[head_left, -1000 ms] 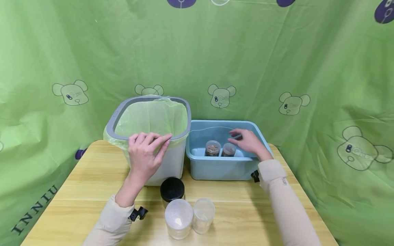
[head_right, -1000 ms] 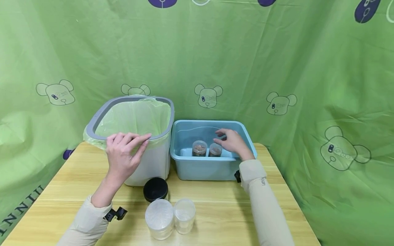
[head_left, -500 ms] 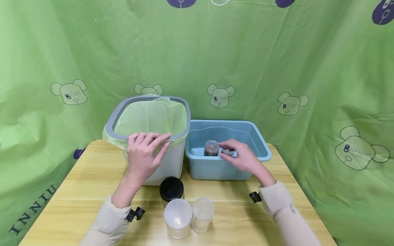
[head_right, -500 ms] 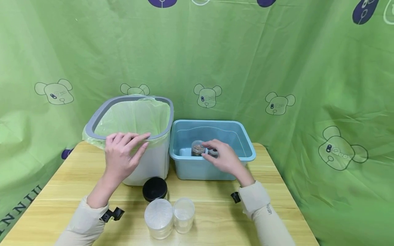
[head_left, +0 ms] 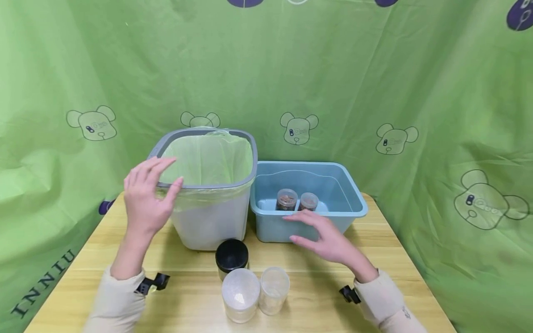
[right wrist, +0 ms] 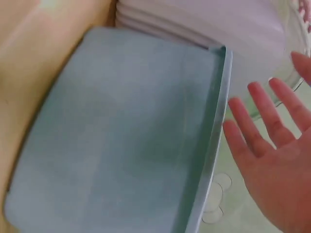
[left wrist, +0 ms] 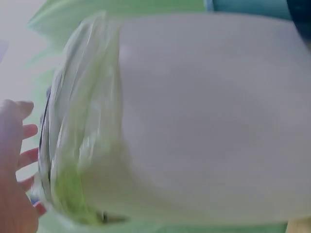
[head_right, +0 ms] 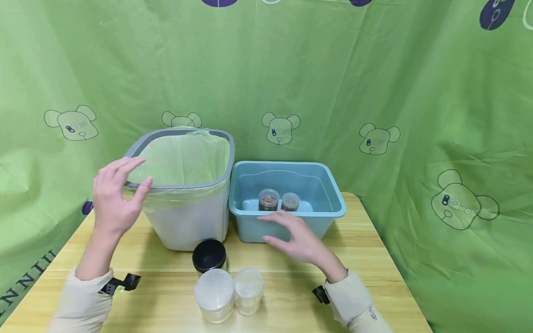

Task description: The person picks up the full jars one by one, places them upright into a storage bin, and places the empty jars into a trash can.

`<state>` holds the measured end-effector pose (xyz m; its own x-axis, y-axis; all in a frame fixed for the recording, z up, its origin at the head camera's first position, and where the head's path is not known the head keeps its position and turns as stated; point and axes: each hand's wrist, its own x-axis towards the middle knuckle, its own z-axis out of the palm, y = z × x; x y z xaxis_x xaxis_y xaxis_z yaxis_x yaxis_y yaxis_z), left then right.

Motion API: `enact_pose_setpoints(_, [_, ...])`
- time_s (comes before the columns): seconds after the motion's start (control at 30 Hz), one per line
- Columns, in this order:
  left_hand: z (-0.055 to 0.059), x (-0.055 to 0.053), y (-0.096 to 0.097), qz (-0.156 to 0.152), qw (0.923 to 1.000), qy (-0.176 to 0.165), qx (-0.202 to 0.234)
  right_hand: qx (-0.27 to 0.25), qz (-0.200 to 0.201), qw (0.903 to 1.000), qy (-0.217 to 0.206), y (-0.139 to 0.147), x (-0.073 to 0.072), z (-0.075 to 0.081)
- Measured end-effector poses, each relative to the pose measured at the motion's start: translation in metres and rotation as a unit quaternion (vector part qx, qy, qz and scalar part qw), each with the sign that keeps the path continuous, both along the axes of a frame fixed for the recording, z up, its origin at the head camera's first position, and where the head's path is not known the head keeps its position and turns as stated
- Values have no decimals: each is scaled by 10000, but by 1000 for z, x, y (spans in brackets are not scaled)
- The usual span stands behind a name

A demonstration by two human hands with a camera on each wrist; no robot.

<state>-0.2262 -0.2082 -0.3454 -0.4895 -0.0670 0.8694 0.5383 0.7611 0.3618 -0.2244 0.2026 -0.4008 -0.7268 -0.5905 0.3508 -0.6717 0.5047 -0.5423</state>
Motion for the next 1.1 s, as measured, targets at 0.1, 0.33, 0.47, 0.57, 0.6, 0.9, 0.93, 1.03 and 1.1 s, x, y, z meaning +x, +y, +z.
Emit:
enact_pose_setpoints(0.1, [-5, 3, -15, -43, 9981, -561, 244, 56, 472, 9984, -309, -1, 11, -7])
enact_pose_setpoints(0.33, [-17, 1, -25, -120, 9922, -1132, 502, 293, 1640, 9802, -1067, -6, 25, -32])
enact_pose_setpoints(0.47, [-21, 1, -24, -84, 9931, -1033, 555, 423, 2106, 9709, -1058, -11, 29, -44])
enact_pose_setpoints(0.57, [-23, 1, -24, -73, 9932, -1009, 578, 453, 2295, 9671, -1002, -14, 31, -51])
enact_pose_setpoints(0.6, [-24, 1, -23, -67, 9932, -1009, 585, 457, 2326, 9666, -970, -15, 31, -53])
enact_pose_setpoints(0.9, [-27, -1, -20, -16, 9944, -859, 618, 406, 1892, 9718, -1345, -19, 31, -57])
enact_pose_setpoints(0.93, [-27, -1, -19, -11, 9944, -852, 623, 400, 1816, 9728, -1384, -18, 30, -55])
enact_pose_setpoints(1.03, [-29, -2, -18, -2, 9945, -820, 647, 310, 1634, 9765, -1367, -15, 28, -46])
enact_pose_setpoints(1.1, [-30, -2, -18, -4, 9947, -782, 667, 210, 1590, 9798, -1197, -13, 26, -38])
